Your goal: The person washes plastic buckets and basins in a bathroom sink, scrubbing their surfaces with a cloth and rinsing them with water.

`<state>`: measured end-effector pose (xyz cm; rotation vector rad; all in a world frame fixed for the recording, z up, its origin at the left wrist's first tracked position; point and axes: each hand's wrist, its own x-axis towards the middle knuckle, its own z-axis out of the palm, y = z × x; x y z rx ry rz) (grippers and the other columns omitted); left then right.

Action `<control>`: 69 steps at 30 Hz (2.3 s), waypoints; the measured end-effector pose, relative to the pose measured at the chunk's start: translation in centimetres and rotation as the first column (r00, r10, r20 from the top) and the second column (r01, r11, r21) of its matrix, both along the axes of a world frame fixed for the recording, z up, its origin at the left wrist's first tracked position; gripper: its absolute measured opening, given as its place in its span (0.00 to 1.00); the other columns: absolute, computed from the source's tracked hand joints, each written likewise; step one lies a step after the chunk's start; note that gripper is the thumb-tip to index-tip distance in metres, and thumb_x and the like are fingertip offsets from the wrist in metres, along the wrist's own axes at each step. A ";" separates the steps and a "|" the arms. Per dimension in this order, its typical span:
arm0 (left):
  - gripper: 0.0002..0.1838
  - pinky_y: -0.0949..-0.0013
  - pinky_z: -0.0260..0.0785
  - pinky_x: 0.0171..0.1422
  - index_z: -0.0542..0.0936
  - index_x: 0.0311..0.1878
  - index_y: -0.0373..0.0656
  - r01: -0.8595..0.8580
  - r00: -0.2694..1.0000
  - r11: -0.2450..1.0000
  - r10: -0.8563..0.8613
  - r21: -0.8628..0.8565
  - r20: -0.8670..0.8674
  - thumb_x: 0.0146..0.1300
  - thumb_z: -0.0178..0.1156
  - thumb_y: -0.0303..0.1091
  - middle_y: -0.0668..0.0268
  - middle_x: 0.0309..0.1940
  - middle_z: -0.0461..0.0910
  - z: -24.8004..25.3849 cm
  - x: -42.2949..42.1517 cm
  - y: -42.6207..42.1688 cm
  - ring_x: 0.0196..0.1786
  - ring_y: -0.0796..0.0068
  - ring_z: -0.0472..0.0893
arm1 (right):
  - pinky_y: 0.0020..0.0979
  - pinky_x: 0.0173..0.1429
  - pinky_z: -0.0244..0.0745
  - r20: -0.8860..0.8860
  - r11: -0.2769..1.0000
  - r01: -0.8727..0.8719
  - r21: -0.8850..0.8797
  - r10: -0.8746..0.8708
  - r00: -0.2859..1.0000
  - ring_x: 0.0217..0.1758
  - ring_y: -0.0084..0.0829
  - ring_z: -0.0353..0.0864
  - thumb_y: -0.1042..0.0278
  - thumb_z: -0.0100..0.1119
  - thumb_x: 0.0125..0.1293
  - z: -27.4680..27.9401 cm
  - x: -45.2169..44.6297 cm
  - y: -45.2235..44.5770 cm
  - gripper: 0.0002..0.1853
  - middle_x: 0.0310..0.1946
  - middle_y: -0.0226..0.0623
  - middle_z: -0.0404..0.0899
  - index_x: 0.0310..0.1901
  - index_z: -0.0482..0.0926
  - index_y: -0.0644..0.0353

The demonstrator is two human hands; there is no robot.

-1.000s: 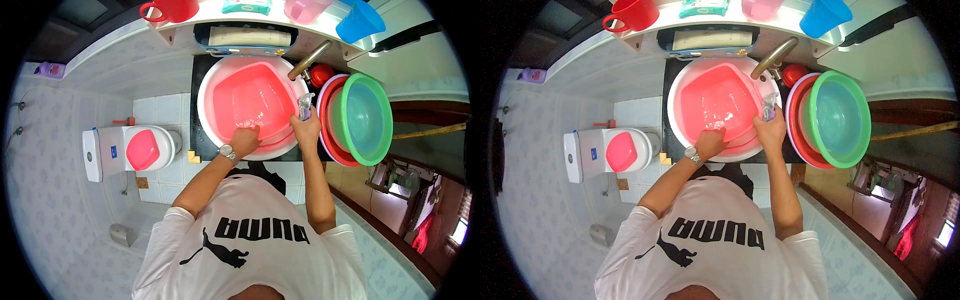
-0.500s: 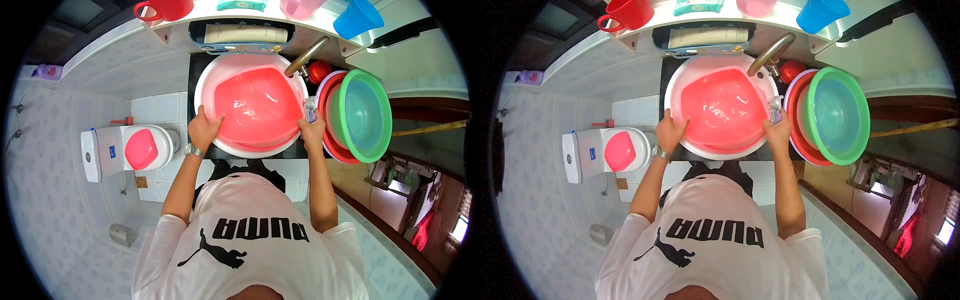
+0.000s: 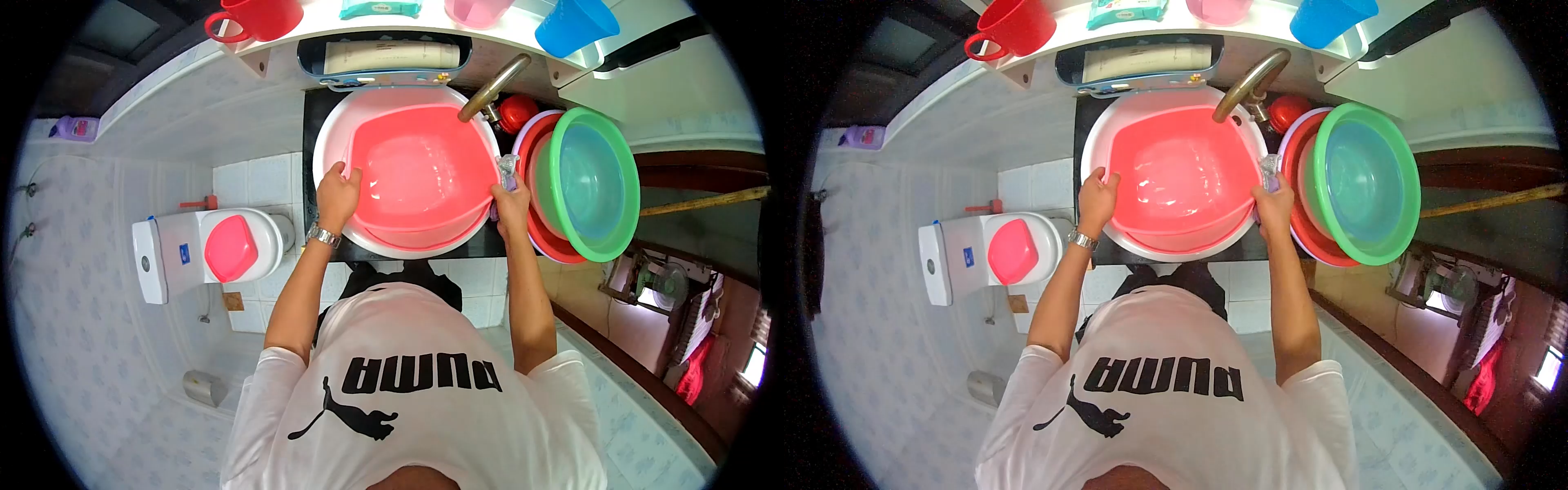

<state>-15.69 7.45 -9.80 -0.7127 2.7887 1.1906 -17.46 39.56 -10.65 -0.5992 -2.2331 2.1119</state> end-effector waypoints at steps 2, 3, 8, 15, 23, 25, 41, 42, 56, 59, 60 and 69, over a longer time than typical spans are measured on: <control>0.27 0.55 0.74 0.47 0.80 0.52 0.31 -0.001 1.000 0.999 0.001 0.035 0.011 0.63 0.57 0.49 0.44 0.33 0.83 1.1 -0.3 -0.5 0.41 0.46 0.83 | 0.29 0.41 0.76 0.016 0.998 -0.007 -0.061 0.008 1.000 0.36 0.27 0.82 0.80 0.59 0.50 -0.9 0.0 0.3 0.21 0.37 0.37 0.83 0.50 0.78 0.69; 0.28 0.55 0.73 0.47 0.80 0.52 0.31 0.002 1.000 0.997 -0.004 0.075 0.024 0.63 0.57 0.50 0.44 0.33 0.83 1.3 -0.5 -0.8 0.40 0.47 0.83 | 0.29 0.41 0.77 0.033 0.993 -0.009 -0.116 0.013 0.999 0.36 0.27 0.82 0.80 0.58 0.51 -1.0 0.0 0.3 0.20 0.37 0.37 0.83 0.50 0.78 0.69; 0.25 0.55 0.71 0.42 0.81 0.51 0.34 0.059 0.996 0.990 -0.050 0.126 -0.075 0.66 0.54 0.48 0.47 0.31 0.83 3.7 -1.2 -1.2 0.36 0.49 0.82 | 0.29 0.41 0.78 0.130 0.969 0.032 -0.244 0.000 0.992 0.36 0.28 0.83 0.80 0.59 0.54 -1.3 0.2 0.5 0.17 0.38 0.37 0.83 0.47 0.79 0.68; 0.20 0.68 0.63 0.30 0.83 0.36 0.33 0.113 0.993 0.931 -0.099 0.346 -0.059 0.68 0.56 0.44 0.62 0.18 0.77 9.3 -2.7 -0.9 0.23 0.74 0.74 | 0.31 0.38 0.79 0.257 0.899 0.055 -0.434 0.066 0.964 0.34 0.30 0.84 0.74 0.59 0.60 -1.3 1.0 -0.4 0.13 0.37 0.39 0.84 0.46 0.80 0.68; 0.16 0.75 0.58 0.18 0.82 0.35 0.36 0.187 0.980 0.874 -0.198 0.449 -0.022 0.67 0.61 0.42 0.73 0.16 0.72 15.0 -4.9 1.2 0.17 0.84 0.68 | 0.39 0.35 0.83 0.353 0.813 0.057 -0.579 0.188 0.917 0.33 0.37 0.85 0.70 0.57 0.63 -5.9 2.7 -2.6 0.14 0.36 0.45 0.82 0.46 0.78 0.72; 0.16 0.77 0.53 0.17 0.83 0.34 0.40 0.188 0.980 0.902 -0.201 0.389 -0.007 0.68 0.59 0.44 0.76 0.17 0.72 15.3 -5.6 2.0 0.16 0.86 0.67 | 0.41 0.36 0.84 0.382 0.779 0.071 -0.623 0.224 0.896 0.34 0.40 0.85 0.71 0.56 0.63 -5.3 2.9 -3.5 0.15 0.37 0.47 0.82 0.47 0.77 0.74; 0.20 0.65 0.66 0.27 0.82 0.27 0.32 0.279 0.954 0.958 -0.284 0.066 0.096 0.61 0.65 0.43 0.61 0.15 0.76 12.5 -11.6 4.2 0.18 0.72 0.73 | 0.40 0.25 0.76 0.520 0.597 0.164 -0.785 0.491 0.699 0.29 0.41 0.83 0.68 0.51 0.67 -7.9 5.2 -6.8 0.15 0.35 0.48 0.81 0.50 0.75 0.68; 0.20 0.65 0.66 0.27 0.82 0.27 0.32 0.283 0.952 0.957 -0.289 0.064 0.101 0.61 0.65 0.43 0.61 0.15 0.76 12.9 -11.6 4.9 0.18 0.72 0.73 | 0.39 0.24 0.75 0.526 0.591 0.176 -0.787 0.494 0.693 0.27 0.40 0.83 0.67 0.51 0.67 -8.4 5.5 -7.2 0.15 0.34 0.47 0.82 0.50 0.75 0.68; 0.21 0.52 0.70 0.36 0.78 0.20 0.29 0.526 0.848 0.780 -0.512 -0.340 0.137 0.58 0.63 0.41 0.41 0.19 0.75 16.6 -12.0 11.5 0.24 0.45 0.77 | 0.36 0.21 0.73 0.393 0.436 0.042 -0.899 0.761 0.516 0.24 0.40 0.82 0.65 0.54 0.67 -10.9 6.3 -10.3 0.15 0.36 0.42 0.81 0.52 0.77 0.61; 0.21 0.52 0.70 0.36 0.77 0.20 0.29 0.542 0.836 0.750 -0.528 -0.380 0.148 0.57 0.63 0.41 0.41 0.18 0.75 16.6 -11.8 11.6 0.24 0.45 0.78 | 0.36 0.21 0.73 0.337 0.351 0.084 -0.933 0.762 0.554 0.25 0.40 0.83 0.65 0.54 0.67 -10.6 6.4 -11.1 0.15 0.36 0.41 0.82 0.52 0.78 0.61; 0.21 0.52 0.70 0.36 0.77 0.20 0.29 0.541 0.836 0.749 -0.527 -0.383 0.151 0.57 0.63 0.41 0.41 0.18 0.75 16.7 -11.7 11.6 0.24 0.45 0.78 | 0.35 0.21 0.73 0.365 0.377 0.097 -0.921 0.749 0.552 0.25 0.40 0.83 0.65 0.53 0.67 -10.2 6.2 -11.2 0.15 0.36 0.41 0.81 0.51 0.78 0.61; 0.27 0.58 0.72 0.36 0.80 0.41 0.24 0.418 0.901 0.862 -0.433 -0.288 0.012 0.59 0.67 0.47 0.46 0.25 0.80 17.9 -8.3 8.5 0.27 0.52 0.80 | 0.36 0.24 0.80 0.420 0.538 0.003 -0.843 0.654 0.629 0.26 0.37 0.82 0.69 0.55 0.65 -9.1 4.5 -8.6 0.14 0.36 0.44 0.82 0.48 0.79 0.67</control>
